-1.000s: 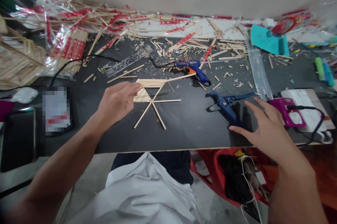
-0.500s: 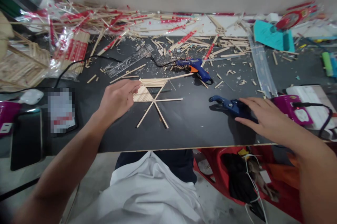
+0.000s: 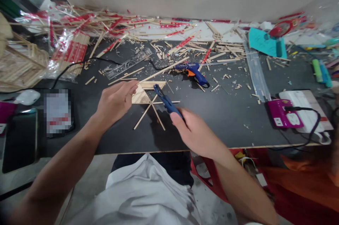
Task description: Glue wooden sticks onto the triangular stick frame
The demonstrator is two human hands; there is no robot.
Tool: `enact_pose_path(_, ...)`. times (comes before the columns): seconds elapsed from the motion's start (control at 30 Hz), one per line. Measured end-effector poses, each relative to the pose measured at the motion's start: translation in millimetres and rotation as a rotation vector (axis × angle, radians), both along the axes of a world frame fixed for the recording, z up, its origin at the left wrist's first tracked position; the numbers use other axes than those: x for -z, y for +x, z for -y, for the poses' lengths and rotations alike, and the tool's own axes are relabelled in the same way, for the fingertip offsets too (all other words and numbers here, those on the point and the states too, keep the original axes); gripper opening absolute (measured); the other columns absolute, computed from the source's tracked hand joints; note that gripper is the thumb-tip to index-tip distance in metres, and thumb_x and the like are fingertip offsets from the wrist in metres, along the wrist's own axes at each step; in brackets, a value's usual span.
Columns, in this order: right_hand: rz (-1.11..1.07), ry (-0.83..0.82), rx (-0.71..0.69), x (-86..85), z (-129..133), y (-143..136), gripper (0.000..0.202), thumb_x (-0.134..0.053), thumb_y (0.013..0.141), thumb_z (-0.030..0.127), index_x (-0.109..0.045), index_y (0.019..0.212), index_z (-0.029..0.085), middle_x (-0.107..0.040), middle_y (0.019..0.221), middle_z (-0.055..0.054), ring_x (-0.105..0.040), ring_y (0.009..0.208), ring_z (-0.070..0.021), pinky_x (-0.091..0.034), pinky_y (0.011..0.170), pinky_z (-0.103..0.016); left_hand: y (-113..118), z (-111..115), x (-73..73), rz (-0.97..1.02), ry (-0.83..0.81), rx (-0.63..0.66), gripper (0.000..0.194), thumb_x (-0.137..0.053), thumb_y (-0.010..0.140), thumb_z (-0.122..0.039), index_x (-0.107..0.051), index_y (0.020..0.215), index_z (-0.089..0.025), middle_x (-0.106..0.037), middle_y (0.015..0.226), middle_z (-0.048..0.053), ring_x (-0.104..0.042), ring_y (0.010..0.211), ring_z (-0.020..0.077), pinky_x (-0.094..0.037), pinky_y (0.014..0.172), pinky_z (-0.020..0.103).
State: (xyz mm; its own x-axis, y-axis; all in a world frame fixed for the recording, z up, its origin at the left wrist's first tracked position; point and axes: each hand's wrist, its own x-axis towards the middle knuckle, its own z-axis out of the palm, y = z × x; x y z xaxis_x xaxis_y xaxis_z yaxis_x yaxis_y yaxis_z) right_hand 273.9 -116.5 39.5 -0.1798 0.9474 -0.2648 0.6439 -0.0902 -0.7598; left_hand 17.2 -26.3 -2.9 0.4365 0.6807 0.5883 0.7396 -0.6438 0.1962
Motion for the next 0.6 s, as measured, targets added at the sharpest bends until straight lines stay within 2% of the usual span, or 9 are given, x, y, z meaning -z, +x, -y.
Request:
enact_pose_path(0.13, -0.05, 0.1, -0.007, -0.1, -15, -25, 0.044, -0.039, 0.104, 0.058, -0.06, 0.09, 0.022, -0.07, 0.085, -0.005, -0.063, 0.077, -0.0211, -0.047, 0.071, -0.033, -2, 0, -2.1, 0.014, 0.007, -0.003, 0.027, -0.043, 0.106, -0.02, -0.07, 0.108, -0.016, -0.076, 0.086, 0.005, -0.071, 0.077, 0.0132, -0.052, 0.072, 0.022)
enact_pose_path(0.3, -0.062, 0.131, -0.017, -1.8, -20, -35, 0.044, -0.037, 0.106, 0.057, -0.056, 0.085, 0.023, -0.066, 0.078, -0.003, -0.06, 0.074, -0.0197, -0.045, 0.071, -0.032, -3, 2, -5.2, 0.011, 0.004, -0.021, 0.029, -0.043, 0.107, -0.024, -0.069, 0.117, -0.017, -0.077, 0.093, 0.006, -0.072, 0.086, 0.0141, -0.054, 0.079, 0.022)
enact_pose_path(0.47, -0.084, 0.094, -0.02, -0.2, -22, -40, 0.045, -0.036, 0.105, 0.059, -0.059, 0.091, 0.022, -0.067, 0.085, -0.003, -0.06, 0.08, -0.0197, -0.045, 0.075, -0.033, 0, 7, -6.8, -0.037, -0.001, 0.01, 0.029, -0.041, 0.107, -0.021, -0.069, 0.112, -0.016, -0.074, 0.085, 0.005, -0.069, 0.075, 0.013, -0.05, 0.071, 0.022)
enact_pose_path(0.6, -0.1, 0.087, -0.014, -0.2, -23, -42, 0.047, -0.036, 0.105, 0.061, -0.058, 0.092, 0.022, -0.065, 0.085, -0.003, -0.059, 0.079, -0.0195, -0.044, 0.076, -0.033, 0, 8, -7.6, -0.065, 0.019, 0.006, 0.028, -0.041, 0.107, -0.019, -0.068, 0.114, -0.015, -0.073, 0.082, 0.005, -0.068, 0.074, 0.0133, -0.048, 0.068, 0.023)
